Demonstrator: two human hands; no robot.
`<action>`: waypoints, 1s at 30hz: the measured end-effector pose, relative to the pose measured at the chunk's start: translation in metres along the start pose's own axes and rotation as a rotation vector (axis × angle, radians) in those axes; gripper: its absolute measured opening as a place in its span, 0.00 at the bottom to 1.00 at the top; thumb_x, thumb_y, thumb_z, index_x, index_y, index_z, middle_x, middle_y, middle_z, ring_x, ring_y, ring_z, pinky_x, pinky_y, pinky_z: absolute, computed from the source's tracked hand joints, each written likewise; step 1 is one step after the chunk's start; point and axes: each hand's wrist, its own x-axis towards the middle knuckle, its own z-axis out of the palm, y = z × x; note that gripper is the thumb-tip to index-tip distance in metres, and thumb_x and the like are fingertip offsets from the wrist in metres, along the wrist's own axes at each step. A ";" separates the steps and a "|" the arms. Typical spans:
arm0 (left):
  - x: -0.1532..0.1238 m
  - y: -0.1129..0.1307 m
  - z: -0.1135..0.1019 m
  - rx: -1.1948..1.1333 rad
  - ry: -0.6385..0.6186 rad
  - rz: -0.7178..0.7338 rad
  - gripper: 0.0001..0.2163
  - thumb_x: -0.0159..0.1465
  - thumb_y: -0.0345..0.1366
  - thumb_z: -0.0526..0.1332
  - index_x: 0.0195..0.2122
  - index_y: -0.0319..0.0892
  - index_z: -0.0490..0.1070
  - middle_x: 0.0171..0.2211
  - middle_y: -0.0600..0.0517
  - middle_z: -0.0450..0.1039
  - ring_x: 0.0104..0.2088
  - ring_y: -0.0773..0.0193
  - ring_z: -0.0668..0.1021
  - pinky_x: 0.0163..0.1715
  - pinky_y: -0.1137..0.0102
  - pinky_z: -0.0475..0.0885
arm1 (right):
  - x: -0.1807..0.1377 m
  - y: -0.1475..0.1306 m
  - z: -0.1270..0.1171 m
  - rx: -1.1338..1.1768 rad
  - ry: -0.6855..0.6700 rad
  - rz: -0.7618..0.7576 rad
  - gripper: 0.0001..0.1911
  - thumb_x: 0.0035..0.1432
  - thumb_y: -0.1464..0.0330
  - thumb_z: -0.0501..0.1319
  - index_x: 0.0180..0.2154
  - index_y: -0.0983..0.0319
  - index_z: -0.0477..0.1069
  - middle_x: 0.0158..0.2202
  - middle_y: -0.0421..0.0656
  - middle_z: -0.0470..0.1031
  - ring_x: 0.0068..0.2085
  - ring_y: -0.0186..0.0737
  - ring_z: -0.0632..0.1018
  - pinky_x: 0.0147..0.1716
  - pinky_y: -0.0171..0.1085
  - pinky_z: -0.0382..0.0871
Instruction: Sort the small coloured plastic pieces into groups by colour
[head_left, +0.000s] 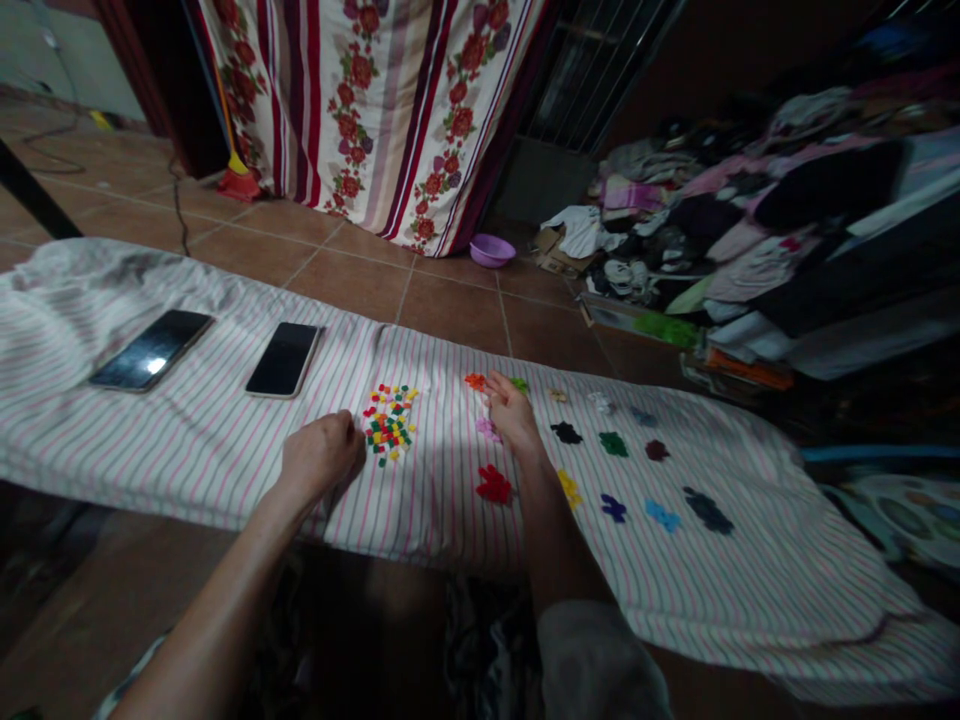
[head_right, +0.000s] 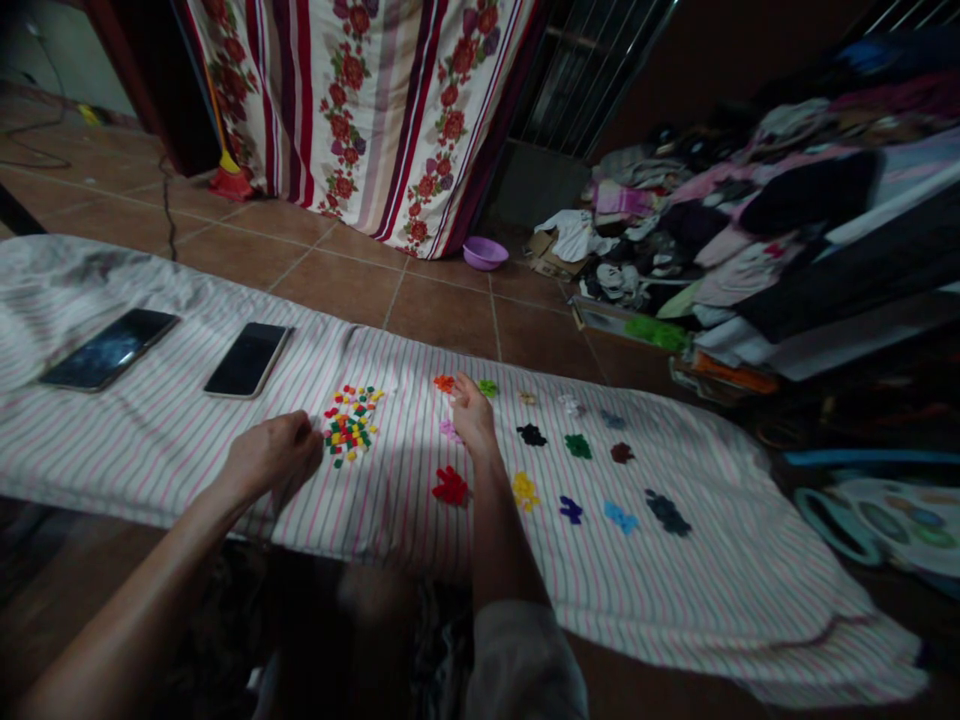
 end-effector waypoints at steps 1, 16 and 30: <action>0.000 0.000 0.000 0.001 -0.001 -0.001 0.16 0.65 0.44 0.46 0.41 0.43 0.70 0.41 0.45 0.77 0.42 0.56 0.78 0.37 0.66 0.68 | 0.000 0.000 0.000 0.005 0.002 0.002 0.26 0.56 0.72 0.52 0.57 0.61 0.65 0.55 0.52 0.71 0.53 0.41 0.75 0.53 0.44 0.68; -0.002 0.003 -0.006 -0.002 -0.007 -0.004 0.16 0.65 0.44 0.46 0.41 0.43 0.70 0.41 0.44 0.77 0.42 0.57 0.78 0.37 0.67 0.68 | -0.013 -0.031 -0.012 -0.351 0.080 -0.046 0.17 0.50 0.74 0.50 0.36 0.60 0.76 0.38 0.43 0.79 0.42 0.41 0.78 0.49 0.44 0.70; -0.002 0.006 -0.007 0.018 -0.027 -0.010 0.17 0.65 0.43 0.45 0.43 0.43 0.70 0.42 0.43 0.77 0.44 0.54 0.78 0.38 0.65 0.69 | -0.029 -0.055 0.032 -0.497 -0.102 -0.435 0.18 0.57 0.72 0.52 0.43 0.59 0.77 0.44 0.43 0.78 0.46 0.42 0.75 0.52 0.43 0.66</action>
